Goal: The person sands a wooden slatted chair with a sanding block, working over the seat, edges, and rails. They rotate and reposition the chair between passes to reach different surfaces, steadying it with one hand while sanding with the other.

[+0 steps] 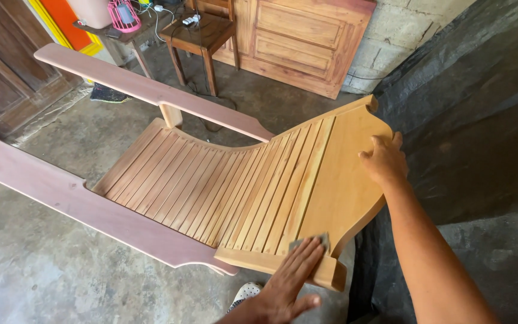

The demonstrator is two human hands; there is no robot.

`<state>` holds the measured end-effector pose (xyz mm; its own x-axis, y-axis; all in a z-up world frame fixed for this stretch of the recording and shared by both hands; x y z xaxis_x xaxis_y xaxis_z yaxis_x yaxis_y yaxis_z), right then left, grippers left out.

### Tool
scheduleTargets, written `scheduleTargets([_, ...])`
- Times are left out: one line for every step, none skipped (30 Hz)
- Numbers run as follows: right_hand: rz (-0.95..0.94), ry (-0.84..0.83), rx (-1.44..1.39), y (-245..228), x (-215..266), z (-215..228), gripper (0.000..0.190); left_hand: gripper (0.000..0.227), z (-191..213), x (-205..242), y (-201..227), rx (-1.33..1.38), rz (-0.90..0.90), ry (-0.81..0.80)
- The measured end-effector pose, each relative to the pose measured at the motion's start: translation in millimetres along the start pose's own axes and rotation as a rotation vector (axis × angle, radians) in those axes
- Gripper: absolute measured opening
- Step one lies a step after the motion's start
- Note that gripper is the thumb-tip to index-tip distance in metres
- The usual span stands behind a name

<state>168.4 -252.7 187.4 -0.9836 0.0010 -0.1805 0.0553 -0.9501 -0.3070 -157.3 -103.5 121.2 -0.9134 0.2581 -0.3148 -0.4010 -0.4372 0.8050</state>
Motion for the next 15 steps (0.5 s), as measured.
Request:
scheduleTargets([-0.006,0.004,0.0,0.7,-0.2,0.0,0.064,0.102,-3.7,15.3,1.7,0.011,-0.005,-0.026])
scheduleTargets([-0.005,0.005,0.0,0.5,-0.8,0.9,0.064,0.102,-9.0,20.8,-3.3,0.01,-0.006,-0.024])
scheduleTargets([-0.01,-0.003,0.006,0.9,-1.3,0.7,0.064,0.101,-13.1,26.3,-9.3,-0.011,-0.002,-0.01])
scheduleTargets([-0.015,-0.014,0.011,0.8,0.7,-1.5,0.064,0.1,-17.3,34.7,-14.9,-0.031,0.006,0.004])
scheduleTargets([-0.013,-0.017,0.011,2.3,-2.6,-2.5,0.064,0.1,-9.6,25.4,-7.3,-0.031,0.01,0.004])
scheduleTargets([-0.008,-0.015,0.015,3.4,-3.7,-4.9,0.065,0.1,-2.8,18.8,0.7,-0.011,0.022,-0.007])
scheduleTargets([-0.003,-0.012,0.018,4.6,-4.8,-7.8,0.065,0.1,3.7,12.0,8.0,0.01,0.034,-0.018])
scheduleTargets([-0.005,-0.024,0.018,16.3,-18.0,-21.2,0.065,0.1,1.6,0.9,4.4,0.013,0.045,-0.022])
scheduleTargets([0.093,0.047,0.047,19.5,-31.3,-27.9,0.064,0.099,1.1,-10.6,5.8,-0.012,-0.009,-0.004])
scheduleTargets([0.184,0.107,0.081,28.4,-35.7,-36.6,0.063,0.098,-3.4,-16.8,10.8,-0.026,-0.055,0.007])
scheduleTargets([0.176,0.082,0.085,22.5,-25.8,-27.4,0.063,0.098,-5.6,-14.1,12.8,-0.013,-0.035,-0.004])
scheduleTargets([0.129,0.064,0.035,19.1,-19.3,-19.7,0.06,0.098,-3.3,-13.2,15.1,-0.012,-0.062,0.034])
scheduleTargets([0.081,0.046,-0.015,15.5,-13.9,-12.2,0.058,0.098,-0.8,-12.7,17.3,-0.011,-0.089,0.072])
scheduleTargets([0.077,0.031,-0.015,19.6,-15.7,-15.6,0.058,0.098,0.5,-3.8,19.5,-0.007,-0.075,0.066])
scheduleTargets([0.109,0.059,-0.018,20.4,-17.2,-14.5,0.059,0.097,2.0,5.2,26.2,-0.024,-0.103,0.061])
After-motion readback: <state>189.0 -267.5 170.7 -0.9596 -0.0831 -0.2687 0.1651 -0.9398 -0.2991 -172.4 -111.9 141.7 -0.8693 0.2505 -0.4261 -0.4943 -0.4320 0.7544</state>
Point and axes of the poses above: each hand's wrist, its own x-axis away from the middle knuckle, its own z-axis out of the back of the hand, y = z × x, the point moved 9 cm from there along -x, towards the middle knuckle, and after that the axes turned 6 degrees about y, right-handed, at the moved point
